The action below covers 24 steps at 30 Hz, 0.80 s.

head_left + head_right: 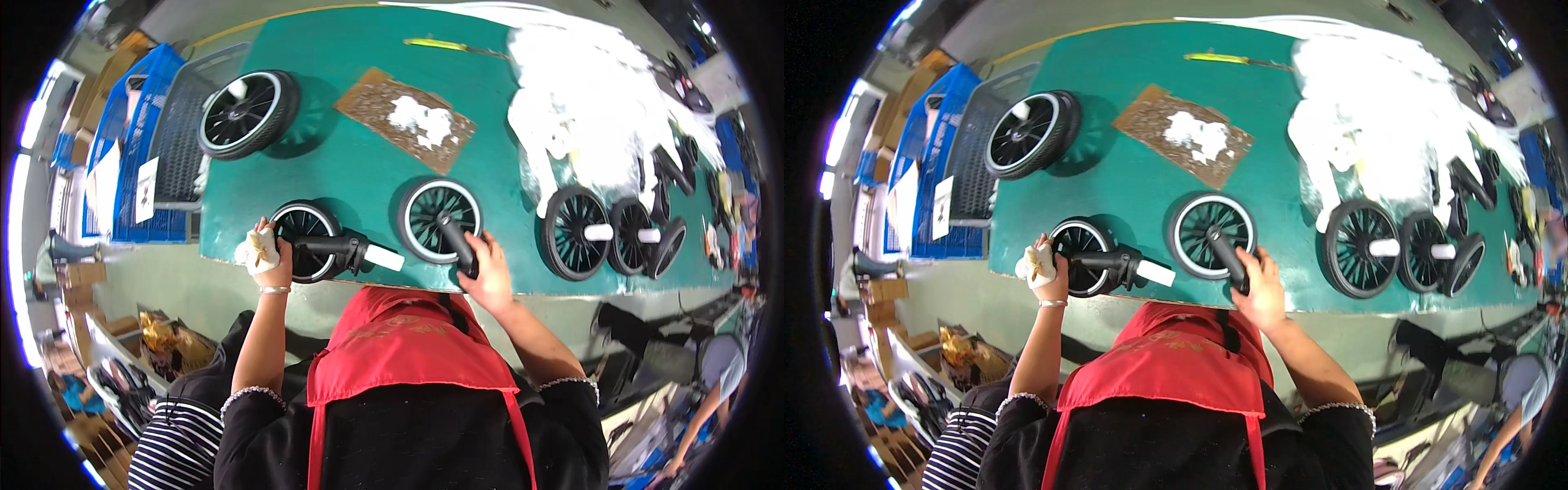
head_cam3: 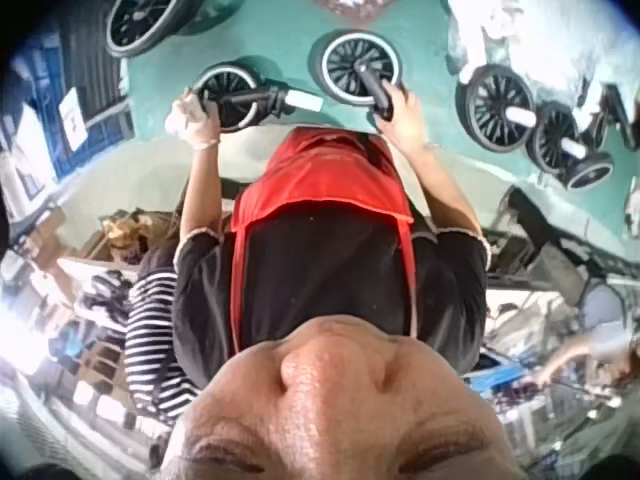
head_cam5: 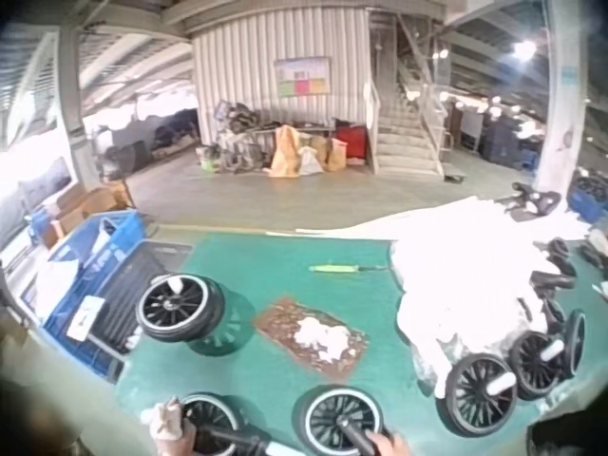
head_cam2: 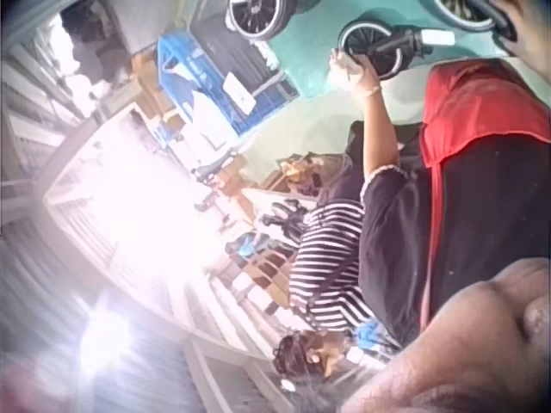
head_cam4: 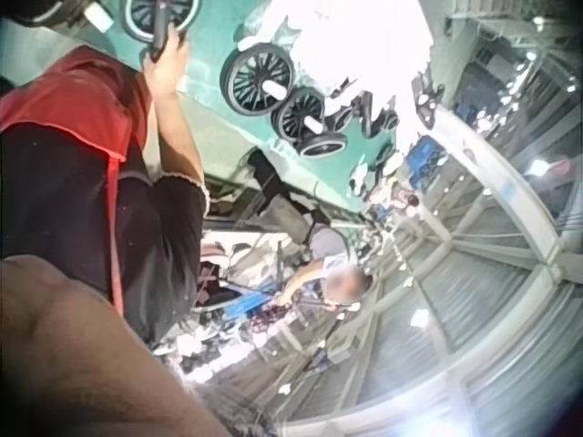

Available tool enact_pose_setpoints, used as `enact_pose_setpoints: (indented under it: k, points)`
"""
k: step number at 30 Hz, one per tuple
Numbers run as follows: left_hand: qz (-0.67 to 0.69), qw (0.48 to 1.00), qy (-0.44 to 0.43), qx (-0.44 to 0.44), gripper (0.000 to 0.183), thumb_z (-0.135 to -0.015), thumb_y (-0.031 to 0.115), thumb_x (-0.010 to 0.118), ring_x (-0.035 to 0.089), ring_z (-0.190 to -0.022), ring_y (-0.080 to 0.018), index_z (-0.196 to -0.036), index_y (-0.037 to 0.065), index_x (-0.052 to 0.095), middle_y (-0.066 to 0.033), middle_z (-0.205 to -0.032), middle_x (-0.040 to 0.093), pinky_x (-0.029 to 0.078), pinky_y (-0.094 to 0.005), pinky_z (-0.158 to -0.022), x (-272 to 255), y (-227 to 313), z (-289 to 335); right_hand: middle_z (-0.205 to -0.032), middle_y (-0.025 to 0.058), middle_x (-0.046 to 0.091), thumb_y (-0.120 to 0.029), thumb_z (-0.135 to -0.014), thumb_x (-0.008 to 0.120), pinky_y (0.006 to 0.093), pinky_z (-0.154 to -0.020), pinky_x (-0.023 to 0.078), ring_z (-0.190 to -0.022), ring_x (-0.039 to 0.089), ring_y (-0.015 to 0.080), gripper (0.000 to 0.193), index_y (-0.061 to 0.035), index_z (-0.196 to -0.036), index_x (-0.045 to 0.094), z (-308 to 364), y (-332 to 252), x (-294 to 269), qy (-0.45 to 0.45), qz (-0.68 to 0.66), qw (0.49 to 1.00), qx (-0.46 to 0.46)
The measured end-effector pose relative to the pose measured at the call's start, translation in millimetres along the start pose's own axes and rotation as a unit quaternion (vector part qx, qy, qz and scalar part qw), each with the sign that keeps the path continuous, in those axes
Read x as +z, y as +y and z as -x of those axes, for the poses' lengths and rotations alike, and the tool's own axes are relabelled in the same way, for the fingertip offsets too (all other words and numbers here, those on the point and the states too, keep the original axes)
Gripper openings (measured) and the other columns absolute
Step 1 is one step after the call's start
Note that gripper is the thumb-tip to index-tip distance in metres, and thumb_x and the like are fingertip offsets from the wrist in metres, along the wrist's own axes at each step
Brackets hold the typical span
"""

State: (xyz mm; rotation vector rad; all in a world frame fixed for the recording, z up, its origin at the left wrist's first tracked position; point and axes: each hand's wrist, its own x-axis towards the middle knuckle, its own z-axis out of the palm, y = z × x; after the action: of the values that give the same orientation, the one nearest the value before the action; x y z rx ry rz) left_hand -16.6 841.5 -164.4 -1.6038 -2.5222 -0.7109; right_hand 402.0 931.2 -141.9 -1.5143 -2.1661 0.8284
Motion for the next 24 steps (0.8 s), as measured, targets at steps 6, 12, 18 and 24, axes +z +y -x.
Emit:
enact_pose_setpoints:
  k: [6,12,18,24]
  points:
    - [-0.144,0.967,-0.058,-0.204,0.050,-0.076,0.015,0.059,0.048,-0.125,-0.0342,-0.126,0.016,0.055,-0.0159,-0.131,0.055,0.037,-0.0430,-0.105,-14,-24,20,-0.145,0.0274,0.033,-0.014,-0.068,0.077,0.0479,-0.097,0.046,-0.123,0.044,0.0457,0.081,-0.0251,-0.140,0.043,-43,-79,74,-0.099,-0.017,0.988,-0.114]
    - [-0.163,0.937,0.042,-0.306,0.050,-0.091,0.041,0.051,0.049,-0.122,-0.0349,-0.136,0.018,0.050,-0.0140,-0.133,0.053,0.039,-0.0411,-0.103,42,-159,-6,-0.148,0.0282,0.030,-0.019,-0.070,0.079,0.0459,-0.098,0.046,-0.127,0.042,0.0434,0.081,-0.0209,-0.141,0.041,-118,-135,134,-0.120,-0.080,0.982,-0.124]
    - [-0.293,0.920,0.077,-0.247,0.055,-0.095,0.040,0.050,0.053,-0.120,-0.0311,-0.142,0.012,0.044,-0.0138,-0.137,0.053,0.043,-0.0375,-0.100,23,-155,-23,-0.137,0.0135,0.050,-0.015,-0.081,0.067,0.0413,-0.100,0.045,-0.122,0.050,0.0317,0.039,-0.0117,-0.119,0.057,-64,-85,75,-0.024,-0.166,0.962,-0.216]
    - [0.081,0.992,0.043,0.089,0.033,-0.087,0.004,0.059,0.060,-0.095,-0.0259,-0.120,-0.001,0.057,-0.0122,-0.110,0.064,0.048,-0.0333,-0.084,31,61,-8,-0.096,0.0074,0.065,-0.012,-0.091,0.063,0.0298,-0.078,0.050,-0.087,0.061,0.0167,0.016,-0.0086,-0.107,0.064,79,85,-14,0.222,-0.282,0.898,0.253]
